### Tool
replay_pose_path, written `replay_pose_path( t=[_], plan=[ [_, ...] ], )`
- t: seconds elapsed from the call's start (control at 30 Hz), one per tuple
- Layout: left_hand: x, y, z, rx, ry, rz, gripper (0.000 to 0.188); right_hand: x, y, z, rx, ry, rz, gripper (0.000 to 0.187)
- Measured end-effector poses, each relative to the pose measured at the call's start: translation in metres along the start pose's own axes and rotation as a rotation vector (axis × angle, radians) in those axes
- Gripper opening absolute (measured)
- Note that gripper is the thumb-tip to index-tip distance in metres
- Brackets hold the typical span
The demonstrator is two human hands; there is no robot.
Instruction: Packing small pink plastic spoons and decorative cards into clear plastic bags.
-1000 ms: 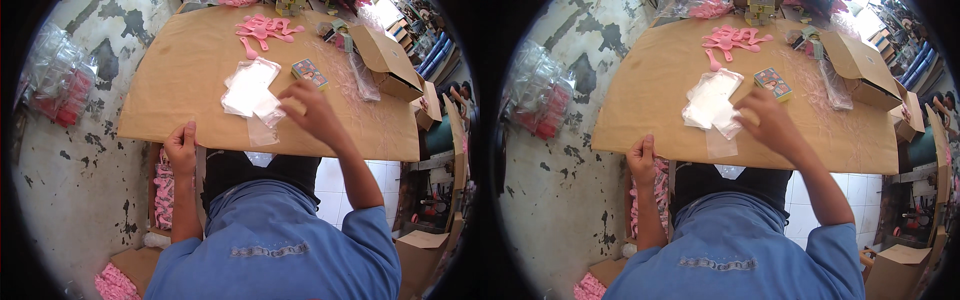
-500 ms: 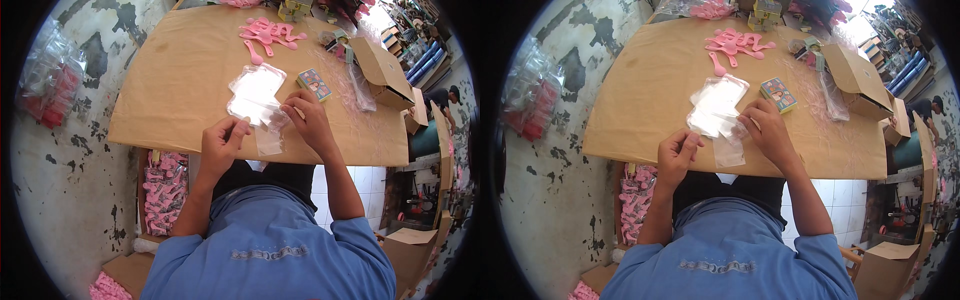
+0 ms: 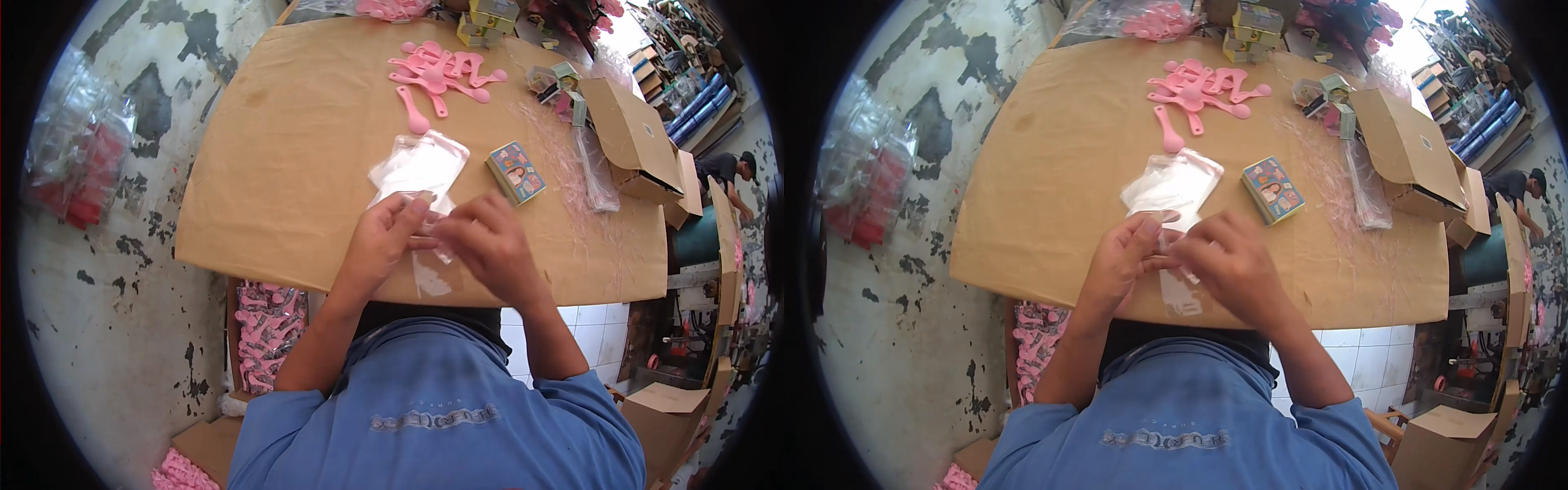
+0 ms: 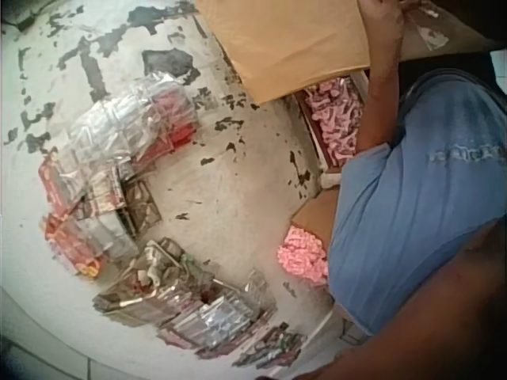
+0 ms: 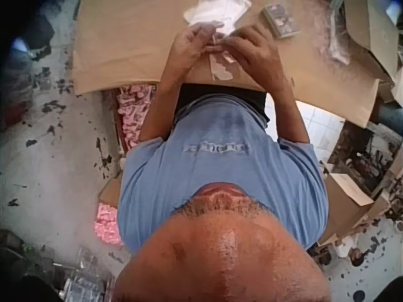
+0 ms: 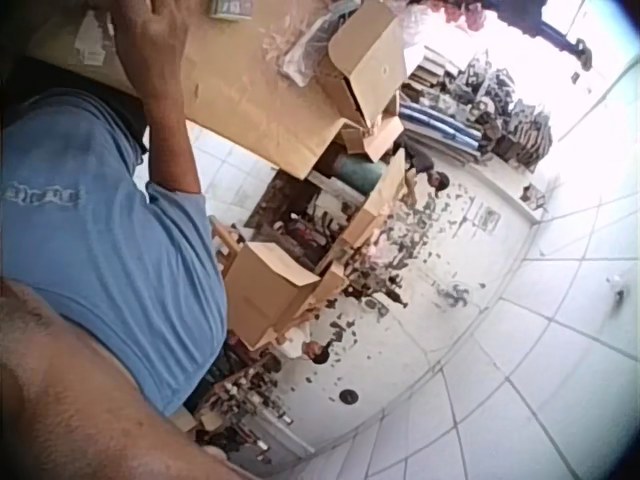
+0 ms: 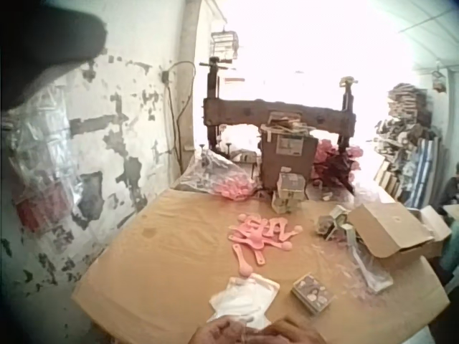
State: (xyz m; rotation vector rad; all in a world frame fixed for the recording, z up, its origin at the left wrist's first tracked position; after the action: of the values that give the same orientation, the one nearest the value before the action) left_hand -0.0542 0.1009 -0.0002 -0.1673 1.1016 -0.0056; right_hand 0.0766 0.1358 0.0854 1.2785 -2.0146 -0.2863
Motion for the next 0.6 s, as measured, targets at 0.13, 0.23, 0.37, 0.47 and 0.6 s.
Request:
replay_pose_path(
  t=[0.13,0.23,0.37,0.47,0.6],
  plan=[
    [0.008,0.006,-0.010,-0.059,-0.135,-0.024,0.028,-0.015,0.002,-0.021,-0.006,0.153,0.100,0.024],
    [0.008,0.006,-0.006,-0.068,-0.236,-0.077,0.024,-0.070,-0.009,-0.051,-0.126,0.077,0.312,0.032],
    [0.005,0.012,-0.006,-0.184,-0.251,-0.083,0.024,-0.132,-0.031,-0.073,-0.233,-0.118,0.751,0.041],
    [0.008,0.023,-0.006,-0.147,-0.211,-0.041,0.024,-0.172,-0.052,-0.053,-0.193,0.123,0.900,0.044],
    [0.005,0.034,0.001,-0.130,-0.247,-0.022,0.025,-0.186,-0.055,-0.045,-0.215,0.291,0.941,0.039]
  ],
)
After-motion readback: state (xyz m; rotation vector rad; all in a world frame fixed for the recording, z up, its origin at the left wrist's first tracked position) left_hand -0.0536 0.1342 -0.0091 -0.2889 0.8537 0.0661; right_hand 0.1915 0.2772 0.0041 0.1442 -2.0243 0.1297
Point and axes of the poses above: each hand's wrist, its own y-axis towards the middle knuckle, its own z-axis out of the palm, x = y × z, the point moved 8 cm from there along y, towards the middle knuckle, and after that the axes turned 2 degrees about z, right-handed, at the moved point
